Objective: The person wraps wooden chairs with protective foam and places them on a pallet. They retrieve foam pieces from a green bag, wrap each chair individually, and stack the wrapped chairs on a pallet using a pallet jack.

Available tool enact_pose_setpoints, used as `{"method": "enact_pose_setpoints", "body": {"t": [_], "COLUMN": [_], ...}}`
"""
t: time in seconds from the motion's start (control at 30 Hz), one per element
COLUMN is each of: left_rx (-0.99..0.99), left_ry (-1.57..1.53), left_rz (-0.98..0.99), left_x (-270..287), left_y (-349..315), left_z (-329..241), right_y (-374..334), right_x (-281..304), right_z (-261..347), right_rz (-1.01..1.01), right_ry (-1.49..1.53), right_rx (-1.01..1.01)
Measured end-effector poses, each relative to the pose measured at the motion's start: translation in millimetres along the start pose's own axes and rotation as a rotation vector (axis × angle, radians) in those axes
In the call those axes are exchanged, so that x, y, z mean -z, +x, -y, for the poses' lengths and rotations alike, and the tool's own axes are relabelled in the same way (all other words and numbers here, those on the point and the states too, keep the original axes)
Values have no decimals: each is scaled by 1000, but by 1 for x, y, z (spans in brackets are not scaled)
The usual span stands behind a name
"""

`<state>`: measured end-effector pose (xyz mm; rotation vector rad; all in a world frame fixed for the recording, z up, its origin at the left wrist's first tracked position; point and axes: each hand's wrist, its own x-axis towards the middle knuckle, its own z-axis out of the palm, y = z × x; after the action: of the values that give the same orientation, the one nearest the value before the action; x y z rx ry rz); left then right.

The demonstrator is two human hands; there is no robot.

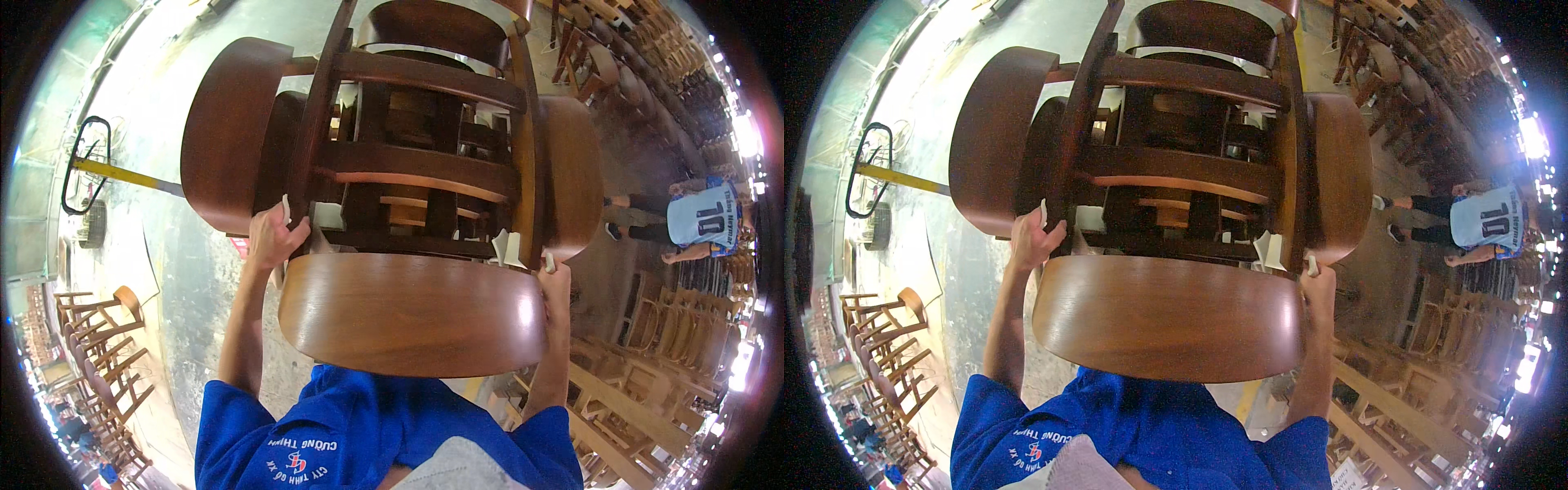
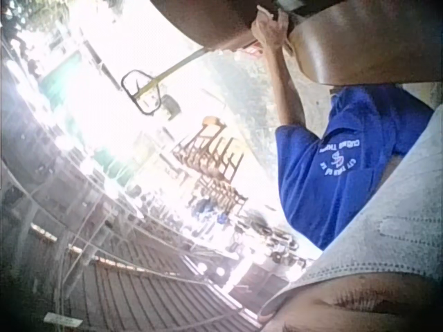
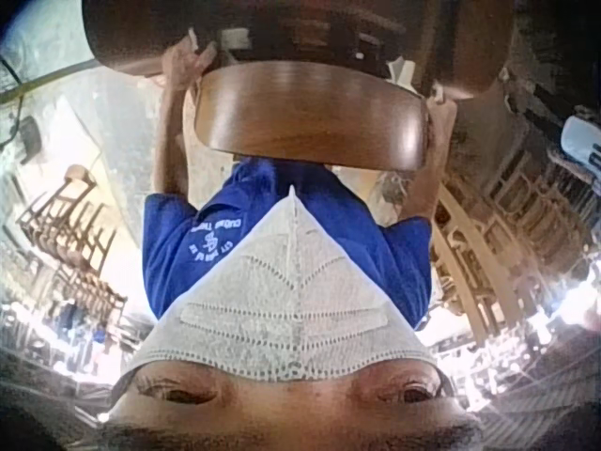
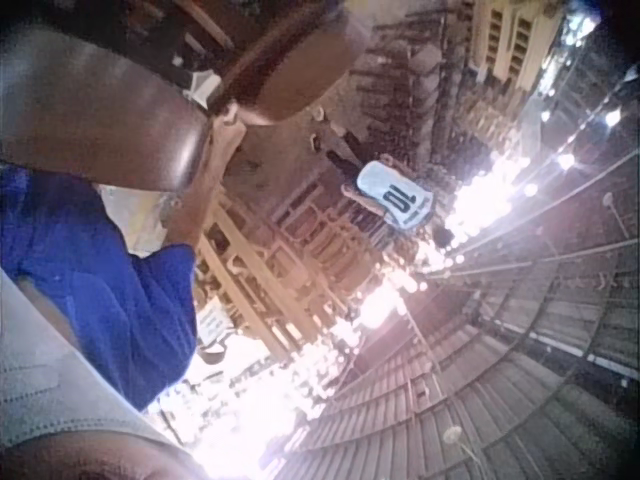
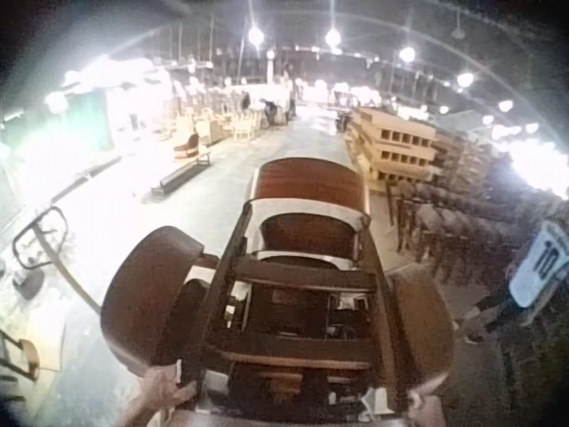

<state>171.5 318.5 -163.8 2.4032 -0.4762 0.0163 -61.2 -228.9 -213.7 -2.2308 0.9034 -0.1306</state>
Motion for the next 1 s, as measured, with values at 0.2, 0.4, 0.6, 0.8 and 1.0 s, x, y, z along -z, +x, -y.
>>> {"method": "enact_pose_setpoints", "body": {"t": [0.2,0.4,0.6,0.8,1.0], "left_rx": [12,-23,-16,15,7], "left_ry": [-97,17,15,28,77], "left_rz": [40,36,15,25,-25], "left_x": [4,11,13,13,13], "left_y": [9,10,2,0,-3], "left_z": [6,12,5,-1,6], "right_y": [-4,-2,-3,-16,21], "right_x": [1,-9,-20,31,54], "right_z": [-11,-25,-30,40,196], "right_rz": [-18,15,-1,-123,108], "right_ry": [14,50,259,-122,71], "right_rx": [21,19,-42,26,250]}}
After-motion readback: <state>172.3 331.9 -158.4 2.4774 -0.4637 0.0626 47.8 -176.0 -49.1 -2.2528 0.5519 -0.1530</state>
